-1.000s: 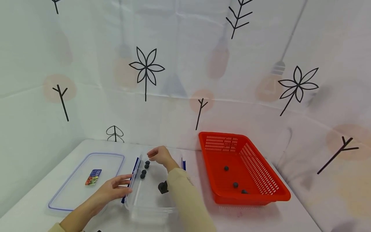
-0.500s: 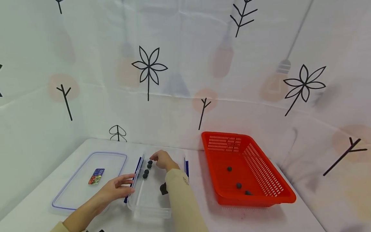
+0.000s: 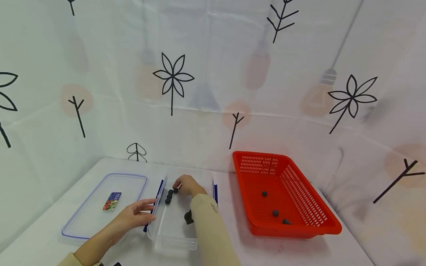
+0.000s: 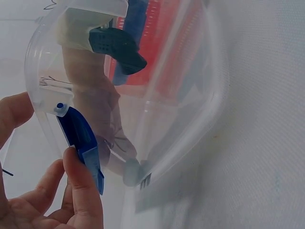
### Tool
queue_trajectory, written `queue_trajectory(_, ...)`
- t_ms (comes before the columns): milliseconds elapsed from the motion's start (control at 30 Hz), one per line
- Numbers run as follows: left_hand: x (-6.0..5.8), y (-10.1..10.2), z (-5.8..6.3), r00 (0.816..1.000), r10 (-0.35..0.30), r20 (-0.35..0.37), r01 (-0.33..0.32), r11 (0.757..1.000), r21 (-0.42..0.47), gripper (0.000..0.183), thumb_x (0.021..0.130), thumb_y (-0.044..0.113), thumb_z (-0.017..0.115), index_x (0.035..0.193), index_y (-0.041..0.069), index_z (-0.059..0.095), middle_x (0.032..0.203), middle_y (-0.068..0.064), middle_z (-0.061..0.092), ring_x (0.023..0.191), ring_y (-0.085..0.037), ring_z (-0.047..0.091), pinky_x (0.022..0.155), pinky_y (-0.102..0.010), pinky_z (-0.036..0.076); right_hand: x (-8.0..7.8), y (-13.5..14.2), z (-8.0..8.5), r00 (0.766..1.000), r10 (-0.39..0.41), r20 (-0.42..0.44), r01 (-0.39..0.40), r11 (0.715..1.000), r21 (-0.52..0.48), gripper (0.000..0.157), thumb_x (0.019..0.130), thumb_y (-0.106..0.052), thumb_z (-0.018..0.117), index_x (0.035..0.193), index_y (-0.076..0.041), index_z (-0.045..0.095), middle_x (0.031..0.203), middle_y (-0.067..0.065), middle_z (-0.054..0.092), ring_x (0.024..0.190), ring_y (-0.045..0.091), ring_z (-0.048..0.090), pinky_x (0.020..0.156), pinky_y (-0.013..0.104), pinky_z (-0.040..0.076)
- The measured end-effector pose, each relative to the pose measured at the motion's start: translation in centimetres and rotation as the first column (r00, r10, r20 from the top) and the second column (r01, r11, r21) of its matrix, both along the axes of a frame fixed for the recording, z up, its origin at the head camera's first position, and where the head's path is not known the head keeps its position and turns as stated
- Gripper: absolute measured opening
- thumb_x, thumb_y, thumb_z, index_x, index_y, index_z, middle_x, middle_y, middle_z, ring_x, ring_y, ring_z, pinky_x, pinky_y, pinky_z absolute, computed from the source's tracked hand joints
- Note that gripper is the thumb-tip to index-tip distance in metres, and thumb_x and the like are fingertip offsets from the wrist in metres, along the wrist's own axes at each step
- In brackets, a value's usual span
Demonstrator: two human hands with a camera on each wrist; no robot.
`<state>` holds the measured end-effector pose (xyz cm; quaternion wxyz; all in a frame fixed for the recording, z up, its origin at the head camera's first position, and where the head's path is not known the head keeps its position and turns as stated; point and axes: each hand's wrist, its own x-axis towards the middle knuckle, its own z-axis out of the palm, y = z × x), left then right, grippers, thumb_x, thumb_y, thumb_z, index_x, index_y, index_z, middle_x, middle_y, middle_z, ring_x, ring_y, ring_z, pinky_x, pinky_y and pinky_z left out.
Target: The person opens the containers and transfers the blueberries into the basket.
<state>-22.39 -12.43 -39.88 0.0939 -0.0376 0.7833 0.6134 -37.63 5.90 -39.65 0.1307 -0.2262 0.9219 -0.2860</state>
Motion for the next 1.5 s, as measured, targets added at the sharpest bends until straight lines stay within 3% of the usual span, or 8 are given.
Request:
queue_trajectory(233,0.0,0.4,0.1,1.0,-0.014,-0.02,0.014,1.0,0.011,0.063,0.076,0.022,0.078,0.131,0.009,0.052,0.12,-0.013,0.057,0.096,-0.022,0.058,0.081,-0.042,0.051,0.1,0.5,0.7,1.0,-0.009,0.022,0.009,1.0,-0.005,0.018,0.075,0.007,0.071,0.085,-0.008,0.071,0.078,-0.002,0.063,0.075,0.011,0.057,0.073,0.026,0.05)
queue_trajectory(467,0.1,0.4,0.2,1.0,-0.002,-0.02,0.002,1.0,0.014,0.064,0.074,0.023,0.079,0.131,0.009,0.052,0.119,-0.012,0.057,0.096,-0.022,0.058,0.08,-0.041,0.052,0.5,0.7,2.7,0.999,-0.026,-0.019,0.024,0.992,-0.122,0.018,0.078,0.001,0.072,0.096,-0.004,0.071,0.084,0.001,0.065,0.078,0.012,0.058,0.074,0.026,0.05)
queue_trajectory(633,0.0,0.2,0.2,1.0,0.013,-0.012,-0.013,1.0,-0.009,0.065,0.074,0.024,0.079,0.131,0.009,0.052,0.119,-0.013,0.057,0.096,-0.022,0.058,0.079,-0.042,0.052,0.8,0.9,4.5,0.998,-0.058,0.016,0.06,0.97,-0.238,0.019,0.08,-0.005,0.072,0.099,-0.004,0.07,0.089,0.002,0.066,0.083,0.015,0.06,0.083,0.032,0.05)
queue_trajectory(833,0.0,-0.1,0.1,1.0,0.014,0.006,-0.014,1.0,-0.017,0.066,0.075,0.024,0.079,0.132,0.009,0.051,0.121,-0.015,0.056,0.097,-0.023,0.057,0.08,-0.043,0.051,1.7,1.4,6.3,0.996,-0.078,0.036,0.085,0.952,-0.295,0.021,0.082,-0.009,0.071,0.102,-0.006,0.07,0.091,0.001,0.068,0.086,0.015,0.061,0.088,0.035,0.048)
queue_trajectory(1167,0.1,-0.3,-0.1,1.0,0.013,0.003,-0.013,1.0,-0.01,0.067,0.075,0.023,0.079,0.133,0.007,0.049,0.122,-0.016,0.055,0.097,-0.023,0.057,0.08,-0.043,0.052,4.3,3.9,9.1,0.998,-0.026,0.057,0.05,0.888,-0.456,0.024,0.085,-0.013,0.068,0.109,-0.009,0.068,0.098,0.002,0.067,0.092,0.017,0.061,0.091,0.034,0.047)
queue_trajectory(1500,-0.1,0.1,-0.1,1.0,-0.007,-0.009,0.007,1.0,-0.012,0.067,0.075,0.022,0.079,0.133,0.007,0.049,0.123,-0.016,0.055,0.1,-0.024,0.057,0.081,-0.042,0.051,7.2,7.8,11.2,0.989,-0.135,0.063,0.148,0.83,-0.538,0.025,0.086,-0.012,0.067,0.11,-0.008,0.068,0.101,0.004,0.068,0.095,0.019,0.063,0.091,0.035,0.047)
